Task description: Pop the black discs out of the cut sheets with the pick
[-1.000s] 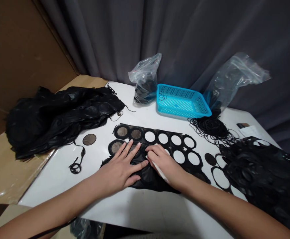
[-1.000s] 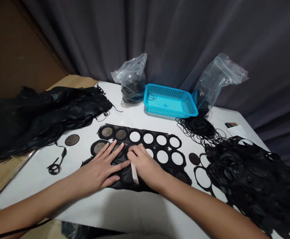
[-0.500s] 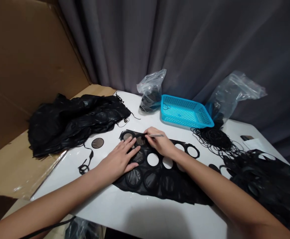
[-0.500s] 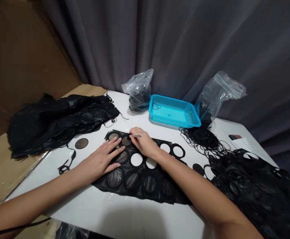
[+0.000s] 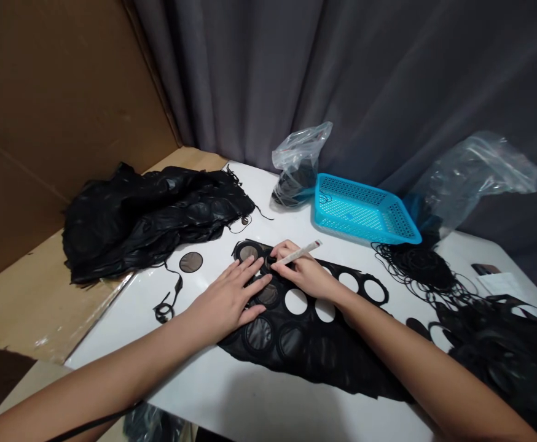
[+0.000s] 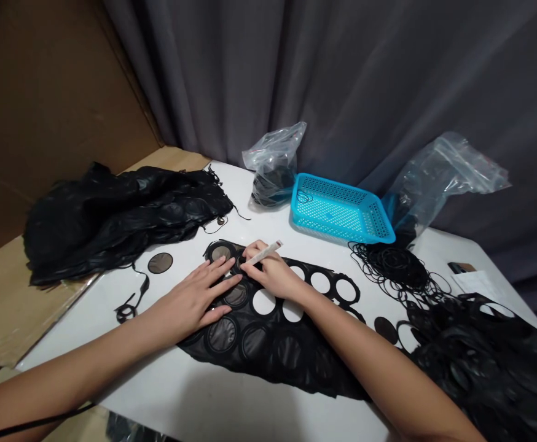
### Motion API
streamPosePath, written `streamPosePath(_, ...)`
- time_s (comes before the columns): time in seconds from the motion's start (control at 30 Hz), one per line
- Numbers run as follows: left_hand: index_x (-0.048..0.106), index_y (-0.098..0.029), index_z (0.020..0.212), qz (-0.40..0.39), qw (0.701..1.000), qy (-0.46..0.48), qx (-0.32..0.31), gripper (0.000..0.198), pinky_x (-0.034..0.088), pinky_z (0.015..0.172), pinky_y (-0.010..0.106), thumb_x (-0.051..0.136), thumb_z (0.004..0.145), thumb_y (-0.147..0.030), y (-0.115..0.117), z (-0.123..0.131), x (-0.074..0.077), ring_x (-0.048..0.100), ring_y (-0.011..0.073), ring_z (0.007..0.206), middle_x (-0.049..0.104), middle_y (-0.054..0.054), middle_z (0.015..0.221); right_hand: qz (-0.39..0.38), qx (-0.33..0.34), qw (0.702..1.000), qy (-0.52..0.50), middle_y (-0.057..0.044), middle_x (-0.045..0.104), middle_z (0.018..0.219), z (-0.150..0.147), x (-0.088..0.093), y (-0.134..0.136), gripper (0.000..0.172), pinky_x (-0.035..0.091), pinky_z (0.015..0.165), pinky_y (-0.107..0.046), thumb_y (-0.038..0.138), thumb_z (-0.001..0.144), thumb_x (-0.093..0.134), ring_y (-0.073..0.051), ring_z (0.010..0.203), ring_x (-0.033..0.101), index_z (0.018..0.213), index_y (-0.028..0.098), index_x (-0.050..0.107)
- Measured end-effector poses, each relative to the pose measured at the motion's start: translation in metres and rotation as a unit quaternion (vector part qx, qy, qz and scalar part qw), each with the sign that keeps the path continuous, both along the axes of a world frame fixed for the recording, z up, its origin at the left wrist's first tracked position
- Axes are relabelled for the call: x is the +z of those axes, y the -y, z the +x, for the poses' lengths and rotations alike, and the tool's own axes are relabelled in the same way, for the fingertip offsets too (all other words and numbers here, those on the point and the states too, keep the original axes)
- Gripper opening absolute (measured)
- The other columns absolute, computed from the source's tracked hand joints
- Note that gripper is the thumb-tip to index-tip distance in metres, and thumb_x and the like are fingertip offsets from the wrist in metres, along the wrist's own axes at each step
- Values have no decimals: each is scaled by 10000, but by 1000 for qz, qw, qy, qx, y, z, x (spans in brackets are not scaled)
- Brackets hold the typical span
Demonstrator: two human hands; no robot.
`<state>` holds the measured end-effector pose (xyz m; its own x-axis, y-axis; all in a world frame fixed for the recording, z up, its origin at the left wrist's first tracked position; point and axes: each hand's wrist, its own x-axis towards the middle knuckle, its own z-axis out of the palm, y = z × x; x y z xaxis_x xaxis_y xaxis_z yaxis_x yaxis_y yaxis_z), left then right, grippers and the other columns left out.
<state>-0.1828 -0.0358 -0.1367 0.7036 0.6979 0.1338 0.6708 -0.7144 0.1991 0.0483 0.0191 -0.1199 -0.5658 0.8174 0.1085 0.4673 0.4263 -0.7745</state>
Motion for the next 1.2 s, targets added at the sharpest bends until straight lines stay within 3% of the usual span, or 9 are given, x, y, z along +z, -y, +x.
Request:
streamPosePath(0.23,439,-212,1490,12,1000,13,-3,574,300,1177,506,539,986,-467,1,-1,-2,309,326,1468,297,154,1598,31,17,999,5,-65,532,1055,-2,1,2,141,424,898,-327,227,971,517,-174,951,541,839,182,537)
streamPosePath(0.4,450,-215,1479,34,999,17,14,590,330,1153,529,593,958,-451,3,-2,-4,288,372,1468,236,189,1613,154,9,987,54,-116,588,1047,-8,-14,9,146,437,897,-389,170,982,423,-238,986,539,929,184,559)
streamPosePath(0.5,477,-233,1459,39,999,13,20,560,343,1143,527,586,959,-461,3,-1,-3,303,380,1459,238,179,1616,164,-94,982,21,-104,635,953,7,-14,-4,183,449,839,-375,188,983,394,-239,913,574,946,189,572)
streamPosePath(0.57,486,-241,1450,40,999,10,19,544,346,1141,524,567,966,-477,3,0,-2,317,375,1454,242,176,1615,149,-212,966,-10,-84,645,875,23,-6,-20,167,447,759,-352,241,973,427,-225,799,581,921,189,577)
streamPosePath(0.63,491,-242,1442,40,999,5,14,535,350,1137,523,558,970,-484,3,0,-1,329,370,1450,249,183,1611,140,-272,952,-23,-76,658,853,30,4,-33,173,431,701,-336,291,956,459,-212,719,566,871,191,571)
streamPosePath(0.7,476,-233,1451,45,999,4,9,554,360,1135,509,562,967,-489,2,-1,0,335,361,1449,259,190,1605,137,-243,960,-35,-71,664,857,22,12,-39,179,430,695,-325,308,946,469,-207,718,570,850,192,567)
streamPosePath(0.8,428,-148,1477,65,996,17,51,633,396,1120,479,547,970,-507,0,-9,0,417,343,1404,366,223,1544,149,-104,982,-40,-71,651,893,-12,11,-36,159,440,770,-318,260,957,442,-208,827,592,894,188,570)
streamPosePath(0.9,489,-63,1404,91,991,24,95,614,420,1104,484,495,990,-517,-1,-21,-4,512,344,1322,504,248,1427,149,5,989,-25,-68,620,909,-42,1,-28,144,433,807,-315,214,967,426,-195,868,574,890,190,546)
streamPosePath(1.2,512,-95,1390,92,993,29,72,501,414,1134,448,465,1022,-432,2,-33,-11,461,296,1381,490,196,1468,16,28,999,-28,-54,584,1034,-47,-5,-21,170,398,901,-336,243,946,522,-184,959,546,784,197,497)
